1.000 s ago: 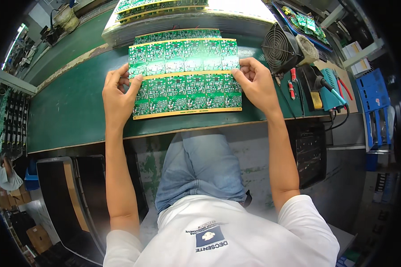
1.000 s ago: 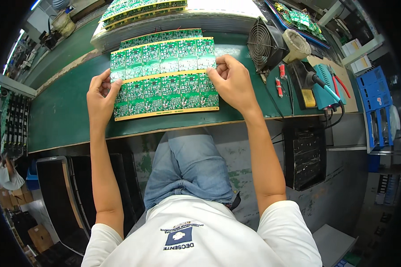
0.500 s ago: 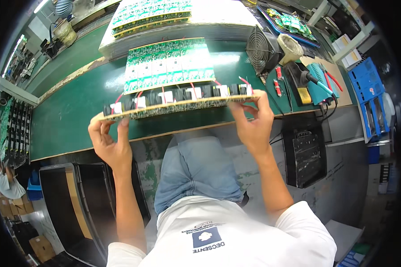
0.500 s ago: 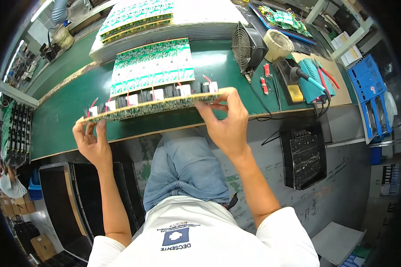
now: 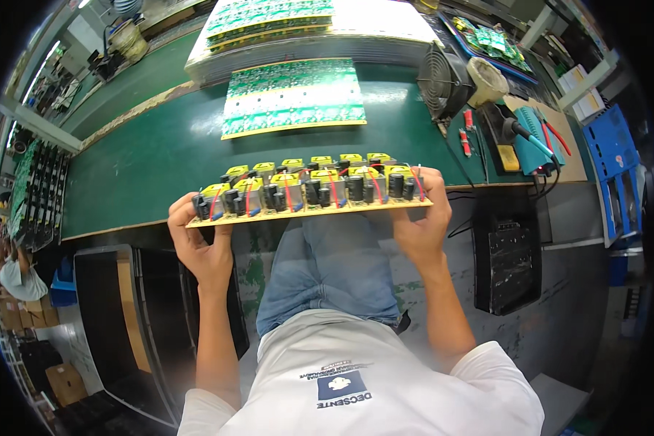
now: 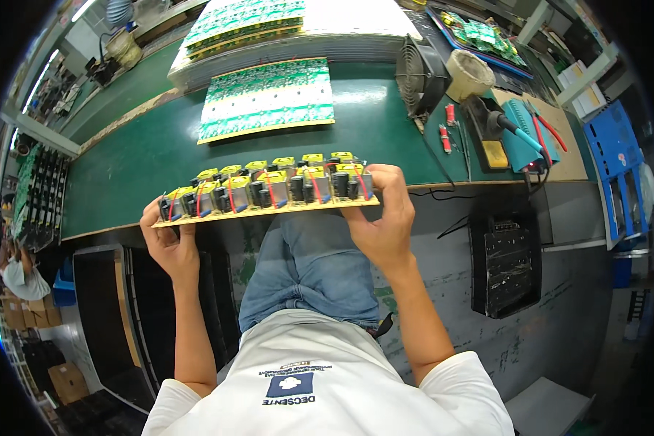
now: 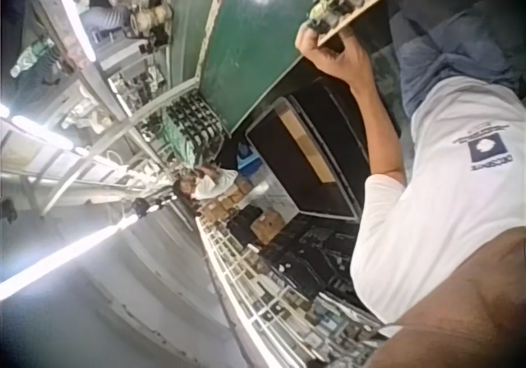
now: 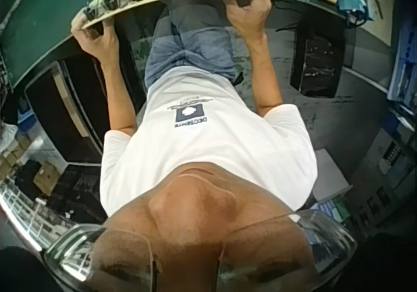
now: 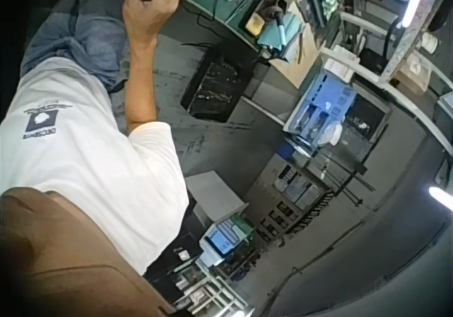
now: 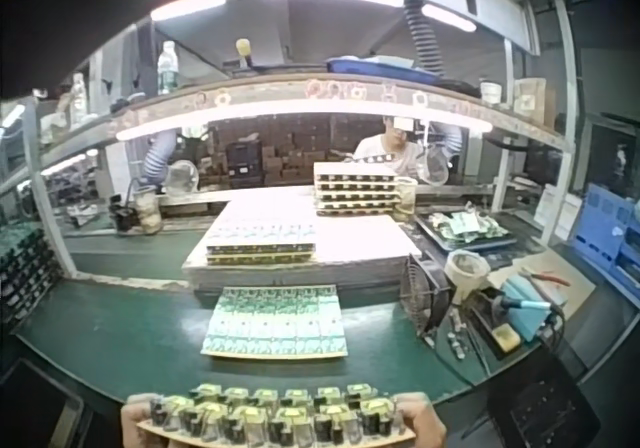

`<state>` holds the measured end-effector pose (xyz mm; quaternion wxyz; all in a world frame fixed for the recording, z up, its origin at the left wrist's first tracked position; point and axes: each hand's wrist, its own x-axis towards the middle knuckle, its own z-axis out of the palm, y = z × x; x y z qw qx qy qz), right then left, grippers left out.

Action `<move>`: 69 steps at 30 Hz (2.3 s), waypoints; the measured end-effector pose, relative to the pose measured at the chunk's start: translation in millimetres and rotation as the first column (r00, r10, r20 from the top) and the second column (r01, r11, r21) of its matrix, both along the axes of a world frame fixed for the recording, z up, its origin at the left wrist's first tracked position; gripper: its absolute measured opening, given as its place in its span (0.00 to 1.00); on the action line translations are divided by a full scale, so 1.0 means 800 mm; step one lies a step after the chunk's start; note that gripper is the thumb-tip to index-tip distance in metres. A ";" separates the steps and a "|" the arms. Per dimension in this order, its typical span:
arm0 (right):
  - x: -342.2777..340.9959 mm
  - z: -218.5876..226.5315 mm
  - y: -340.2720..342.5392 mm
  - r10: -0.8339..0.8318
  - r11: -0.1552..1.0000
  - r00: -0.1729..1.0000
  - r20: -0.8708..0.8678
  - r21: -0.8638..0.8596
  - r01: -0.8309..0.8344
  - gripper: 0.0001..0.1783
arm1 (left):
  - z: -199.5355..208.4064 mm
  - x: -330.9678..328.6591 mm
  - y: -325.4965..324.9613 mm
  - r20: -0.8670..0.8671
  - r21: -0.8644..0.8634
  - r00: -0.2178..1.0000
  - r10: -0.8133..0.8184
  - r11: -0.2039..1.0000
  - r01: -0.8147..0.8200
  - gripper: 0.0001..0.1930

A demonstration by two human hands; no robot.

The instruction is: Inspecting and sorting printed circuit boards at an assembly workstation.

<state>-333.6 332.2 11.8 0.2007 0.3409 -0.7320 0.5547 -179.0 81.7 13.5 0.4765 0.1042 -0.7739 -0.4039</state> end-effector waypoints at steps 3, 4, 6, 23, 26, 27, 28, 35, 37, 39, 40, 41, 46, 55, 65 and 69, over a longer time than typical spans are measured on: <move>0.001 -0.003 0.002 -0.018 1.000 0.999 -0.049 0.014 0.019 0.24 | -0.003 0.006 -0.001 -0.008 0.026 0.998 -0.055 0.998 0.056 0.21; 0.001 -0.004 0.003 0.000 1.000 0.999 -0.053 0.014 0.001 0.24 | -0.003 0.007 -0.002 0.001 0.000 0.999 -0.052 0.999 0.052 0.21; 0.003 -0.006 0.005 -0.005 1.000 0.999 -0.049 0.023 0.006 0.22 | -0.002 0.009 -0.004 0.012 -0.030 0.999 -0.031 0.999 0.032 0.21; 0.031 -0.049 0.027 0.099 0.986 0.985 -0.139 0.149 -0.078 0.30 | -0.042 0.041 -0.004 0.164 -0.152 0.986 -0.024 0.987 0.049 0.26; 0.033 -0.055 0.033 0.111 0.978 0.982 -0.152 0.195 -0.080 0.31 | -0.050 0.044 -0.002 0.164 -0.129 0.986 -0.042 0.990 0.063 0.25; 0.034 -0.057 0.034 0.116 0.973 0.981 -0.158 0.218 -0.080 0.32 | -0.052 0.046 -0.002 0.167 -0.124 0.985 -0.044 0.990 0.065 0.25; 0.035 -0.059 0.036 0.119 0.967 0.980 -0.159 0.242 -0.078 0.33 | -0.053 0.047 -0.001 0.178 -0.136 0.983 -0.035 0.989 0.059 0.25; 0.038 -0.063 0.037 0.103 0.970 0.979 -0.175 0.235 -0.060 0.30 | -0.056 0.046 0.005 0.244 -0.076 0.970 -0.014 0.997 0.034 0.27; 0.039 -0.060 0.038 0.113 0.966 0.977 -0.178 0.249 -0.067 0.31 | -0.054 0.044 0.004 0.276 -0.111 0.961 -0.001 0.993 0.033 0.27; 0.040 -0.058 0.039 0.110 0.964 0.977 -0.181 0.257 -0.061 0.32 | -0.053 0.042 0.003 0.290 -0.128 0.957 -0.003 0.991 0.042 0.27; 0.041 -0.057 0.040 0.113 0.963 0.978 -0.177 0.262 -0.063 0.32 | -0.053 0.041 0.003 0.305 -0.149 0.952 0.002 0.988 0.046 0.26; 0.041 -0.056 0.041 0.115 0.961 0.978 -0.173 0.267 -0.066 0.32 | -0.052 0.041 0.003 0.319 -0.171 0.948 0.007 0.984 0.050 0.25; 0.040 -0.060 0.041 0.124 0.962 0.978 -0.166 0.261 -0.077 0.32 | -0.054 0.040 0.001 0.349 -0.212 0.937 0.026 0.976 0.052 0.23; 0.047 -0.063 0.043 0.097 0.968 0.984 -0.148 0.243 -0.059 0.31 | -0.058 0.036 -0.002 0.329 -0.173 0.944 0.000 0.983 0.061 0.21; 0.012 -0.021 0.002 -0.064 0.998 0.984 -0.166 -0.002 0.064 0.20 | -0.020 -0.007 -0.028 0.166 -0.131 0.986 -0.006 0.991 0.028 0.15; -0.013 0.022 -0.034 -0.088 0.989 0.979 0.186 -0.099 0.108 0.15 | 0.020 -0.043 -0.048 0.223 0.138 0.958 -0.182 0.978 0.154 0.06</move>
